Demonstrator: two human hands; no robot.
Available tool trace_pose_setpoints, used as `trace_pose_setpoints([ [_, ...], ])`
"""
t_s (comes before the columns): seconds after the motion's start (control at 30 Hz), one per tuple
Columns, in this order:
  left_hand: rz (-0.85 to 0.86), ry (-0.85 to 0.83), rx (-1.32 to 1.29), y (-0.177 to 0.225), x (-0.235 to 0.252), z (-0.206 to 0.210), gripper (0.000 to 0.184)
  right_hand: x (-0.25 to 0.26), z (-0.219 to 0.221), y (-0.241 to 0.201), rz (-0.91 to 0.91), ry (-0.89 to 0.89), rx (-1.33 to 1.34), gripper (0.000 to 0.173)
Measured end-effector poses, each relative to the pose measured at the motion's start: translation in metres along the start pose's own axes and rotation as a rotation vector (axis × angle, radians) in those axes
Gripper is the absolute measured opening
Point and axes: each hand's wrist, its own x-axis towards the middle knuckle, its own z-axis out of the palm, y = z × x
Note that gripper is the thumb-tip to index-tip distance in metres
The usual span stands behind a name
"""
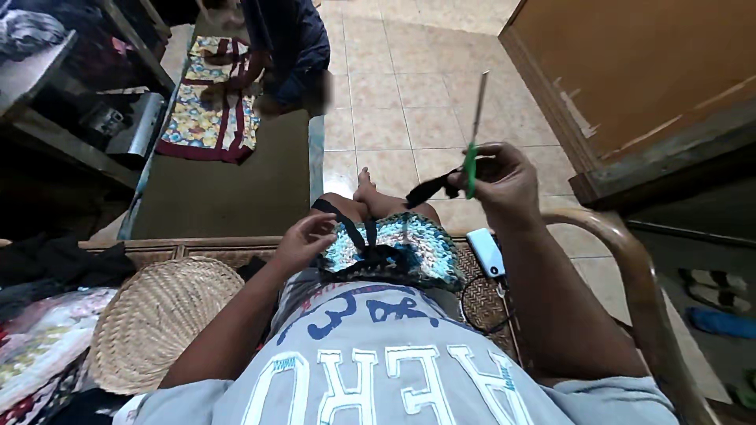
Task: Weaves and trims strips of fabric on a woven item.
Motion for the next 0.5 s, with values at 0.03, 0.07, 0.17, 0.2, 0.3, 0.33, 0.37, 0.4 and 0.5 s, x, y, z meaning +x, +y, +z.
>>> trace_pose_setpoints([
  [0.03, 0.072, -0.007, 0.063, 0.004, 0.007, 0.007, 0.049, -0.003, 0.007, -0.004, 0.012, -0.066, -0.029, 0.044],
  [0.07, 0.155, -0.017, 0.120, 0.009, 0.015, 0.014, 0.053, -0.005, 0.015, -0.009, 0.022, -0.128, -0.058, 0.044],
  [0.17, 0.411, -0.068, 0.193, 0.026, 0.038, 0.037, 0.059, -0.011, 0.036, -0.023, 0.013, -0.322, -0.092, 0.042],
  [0.2, 0.451, -0.102, 0.173, 0.035, 0.043, 0.045, 0.058, -0.013, 0.041, -0.027, 0.014, -0.359, -0.080, 0.041],
  [0.3, 0.430, -0.221, 0.098, 0.047, 0.052, 0.056, 0.044, -0.017, 0.043, -0.036, 0.021, -0.376, -0.049, 0.041],
  [0.33, 0.405, -0.261, 0.051, 0.042, 0.054, 0.056, 0.037, -0.018, 0.040, -0.038, 0.011, -0.367, -0.045, 0.041],
  [0.37, 0.365, -0.296, -0.007, 0.036, 0.054, 0.055, 0.030, -0.018, 0.035, -0.040, 0.004, -0.358, -0.042, 0.040],
  [0.4, 0.323, -0.318, -0.076, 0.031, 0.053, 0.052, 0.023, -0.018, 0.030, -0.042, 0.004, -0.345, -0.040, 0.040],
  [0.5, 0.264, -0.372, -0.200, 0.023, 0.049, 0.040, 0.009, -0.016, 0.015, -0.042, 0.009, -0.304, -0.025, 0.041],
])
